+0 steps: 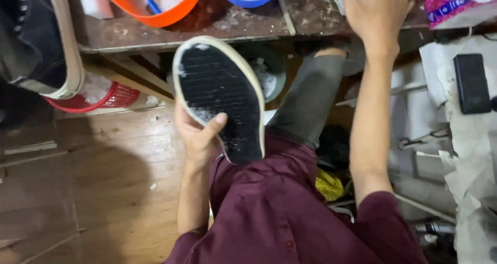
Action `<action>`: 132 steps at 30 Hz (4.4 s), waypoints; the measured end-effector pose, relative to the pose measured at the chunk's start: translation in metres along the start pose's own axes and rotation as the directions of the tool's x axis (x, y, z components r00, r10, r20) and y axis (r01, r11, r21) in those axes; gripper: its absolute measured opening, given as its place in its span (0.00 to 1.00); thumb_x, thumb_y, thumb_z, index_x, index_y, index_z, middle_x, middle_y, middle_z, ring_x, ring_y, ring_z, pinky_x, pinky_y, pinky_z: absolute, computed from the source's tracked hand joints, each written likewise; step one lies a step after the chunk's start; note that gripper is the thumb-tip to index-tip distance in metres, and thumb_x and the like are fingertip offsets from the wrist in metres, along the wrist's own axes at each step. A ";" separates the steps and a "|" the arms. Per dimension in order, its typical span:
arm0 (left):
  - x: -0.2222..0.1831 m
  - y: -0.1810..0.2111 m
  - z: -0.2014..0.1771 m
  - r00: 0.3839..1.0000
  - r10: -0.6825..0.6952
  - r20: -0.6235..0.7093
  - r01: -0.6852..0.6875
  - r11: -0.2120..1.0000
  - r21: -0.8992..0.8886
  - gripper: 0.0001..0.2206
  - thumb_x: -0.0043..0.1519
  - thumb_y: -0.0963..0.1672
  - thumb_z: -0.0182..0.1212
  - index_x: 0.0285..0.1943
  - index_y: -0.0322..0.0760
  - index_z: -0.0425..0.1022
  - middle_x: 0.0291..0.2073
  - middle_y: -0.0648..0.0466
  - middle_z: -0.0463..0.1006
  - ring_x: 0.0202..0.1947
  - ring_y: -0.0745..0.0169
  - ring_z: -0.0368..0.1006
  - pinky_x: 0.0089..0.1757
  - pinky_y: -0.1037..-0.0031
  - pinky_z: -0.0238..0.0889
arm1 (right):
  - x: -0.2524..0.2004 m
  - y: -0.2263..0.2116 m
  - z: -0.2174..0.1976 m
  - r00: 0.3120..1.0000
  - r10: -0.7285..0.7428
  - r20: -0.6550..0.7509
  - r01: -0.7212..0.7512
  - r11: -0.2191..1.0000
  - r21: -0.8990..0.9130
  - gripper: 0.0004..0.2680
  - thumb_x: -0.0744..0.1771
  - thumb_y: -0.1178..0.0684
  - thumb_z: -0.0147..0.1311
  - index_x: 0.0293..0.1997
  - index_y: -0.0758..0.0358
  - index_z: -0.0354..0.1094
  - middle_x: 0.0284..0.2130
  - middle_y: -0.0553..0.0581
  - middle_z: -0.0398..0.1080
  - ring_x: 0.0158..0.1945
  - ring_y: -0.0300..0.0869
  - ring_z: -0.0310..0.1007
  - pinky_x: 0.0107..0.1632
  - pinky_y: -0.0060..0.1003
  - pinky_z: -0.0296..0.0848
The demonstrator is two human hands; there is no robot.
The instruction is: Cleaning the white rubber edges of a black sneaker using a brush, soapy water, and a cloth.
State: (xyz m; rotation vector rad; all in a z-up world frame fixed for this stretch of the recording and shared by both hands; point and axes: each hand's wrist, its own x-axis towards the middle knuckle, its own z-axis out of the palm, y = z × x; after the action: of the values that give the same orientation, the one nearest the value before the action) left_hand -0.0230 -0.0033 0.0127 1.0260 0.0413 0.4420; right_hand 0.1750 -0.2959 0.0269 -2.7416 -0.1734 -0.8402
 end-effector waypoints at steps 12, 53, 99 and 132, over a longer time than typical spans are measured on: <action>-0.006 -0.005 0.028 0.973 -0.006 0.231 -0.012 0.997 0.075 0.21 0.52 0.42 0.67 0.51 0.36 0.62 0.42 0.56 0.68 0.44 0.68 0.65 0.49 0.77 0.61 | -0.092 0.015 -0.050 0.671 0.630 -0.392 -0.027 0.549 0.836 0.25 0.72 0.49 0.67 0.71 0.53 0.47 0.71 0.58 0.45 0.76 0.50 0.45 0.78 0.51 0.52; 0.011 -0.058 0.072 0.485 -0.806 0.338 0.742 0.584 0.328 0.21 0.62 0.55 0.36 0.16 0.50 0.53 0.12 0.63 0.57 0.16 0.75 0.52 0.23 0.80 0.44 | -0.061 -0.116 -0.070 0.883 -0.460 -0.094 0.220 0.228 0.949 0.09 0.63 0.53 0.48 0.32 0.67 0.51 0.35 0.77 0.68 0.45 0.63 0.73 0.66 0.58 0.62; 0.030 -0.139 -0.002 0.343 -0.938 0.054 0.865 0.293 -0.407 0.36 0.29 0.67 0.44 0.27 0.36 0.64 0.10 0.52 0.64 0.09 0.63 0.61 0.17 0.73 0.59 | -0.175 -0.084 -0.054 0.723 -0.537 0.435 -0.684 -0.472 0.555 0.21 0.65 0.39 0.60 0.54 0.64 0.57 0.40 0.65 0.69 0.44 0.52 0.74 0.49 0.49 0.78; 0.012 -0.255 -0.065 0.538 -0.782 -0.314 0.814 0.579 -0.046 0.43 0.43 0.63 0.41 0.66 0.39 0.61 0.63 0.47 0.64 0.64 0.56 0.59 0.58 0.68 0.52 | -0.194 -0.138 -0.002 0.861 -0.393 0.325 0.061 0.712 0.699 0.08 0.66 0.65 0.48 0.50 0.74 0.61 0.54 0.73 0.61 0.61 0.64 0.60 0.65 0.58 0.62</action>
State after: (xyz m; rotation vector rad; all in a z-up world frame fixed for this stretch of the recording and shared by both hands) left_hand 0.0585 -0.0573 -0.2323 0.9190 0.8101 -0.2780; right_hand -0.0125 -0.1715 -0.0510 -2.1648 -0.7766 -0.0909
